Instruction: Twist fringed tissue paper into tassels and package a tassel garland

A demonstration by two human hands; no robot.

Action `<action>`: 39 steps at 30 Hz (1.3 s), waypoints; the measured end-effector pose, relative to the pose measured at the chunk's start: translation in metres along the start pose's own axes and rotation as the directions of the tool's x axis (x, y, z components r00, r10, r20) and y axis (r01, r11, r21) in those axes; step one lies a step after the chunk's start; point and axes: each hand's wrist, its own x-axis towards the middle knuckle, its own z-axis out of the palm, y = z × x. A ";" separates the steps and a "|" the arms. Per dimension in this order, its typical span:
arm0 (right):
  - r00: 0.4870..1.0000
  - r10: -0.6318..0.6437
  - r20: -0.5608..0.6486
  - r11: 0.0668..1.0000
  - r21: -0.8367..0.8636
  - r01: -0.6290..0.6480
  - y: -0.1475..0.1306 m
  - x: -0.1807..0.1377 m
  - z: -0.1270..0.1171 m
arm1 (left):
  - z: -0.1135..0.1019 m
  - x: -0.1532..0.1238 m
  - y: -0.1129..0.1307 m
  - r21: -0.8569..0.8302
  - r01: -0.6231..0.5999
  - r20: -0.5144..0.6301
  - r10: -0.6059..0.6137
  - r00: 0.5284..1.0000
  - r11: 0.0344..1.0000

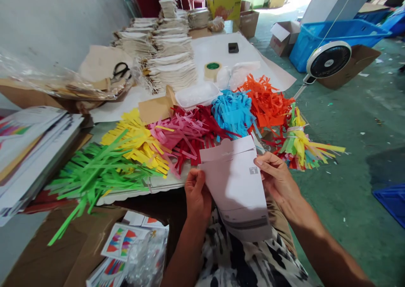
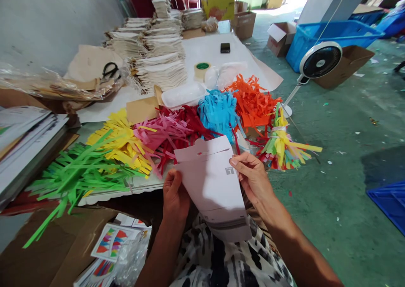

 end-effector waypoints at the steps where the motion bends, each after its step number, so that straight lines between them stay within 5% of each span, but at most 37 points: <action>1: 1.000 -0.017 -0.007 1.000 -0.013 0.016 0.002 -0.001 0.000 | 0.000 0.001 0.000 0.004 -0.004 -0.005 0.004 1.000 1.000; 9: 0.951 -0.306 -0.040 0.943 -0.152 0.297 0.014 -0.001 0.005 | 0.008 0.001 0.001 0.023 -0.031 -0.117 0.033 0.993 0.999; 22: 0.904 -0.419 -0.083 0.863 -0.346 0.368 0.033 0.002 -0.021 | 0.021 -0.004 0.001 0.127 -0.104 -0.156 0.124 0.980 0.986; 30: 0.893 -0.448 -0.035 0.798 -0.466 0.382 0.029 -0.005 -0.040 | 0.018 -0.003 0.017 0.030 0.235 -0.026 -0.235 0.972 0.971; 34: 0.910 -0.413 -0.029 0.818 -0.450 0.357 0.033 -0.011 -0.051 | 0.011 -0.007 0.018 0.038 0.302 -0.028 -0.301 0.953 0.952; 39: 0.894 -0.439 -0.093 0.844 -0.384 0.374 0.033 -0.016 -0.045 | 0.017 -0.020 0.015 0.126 0.113 -0.024 -0.111 0.994 0.986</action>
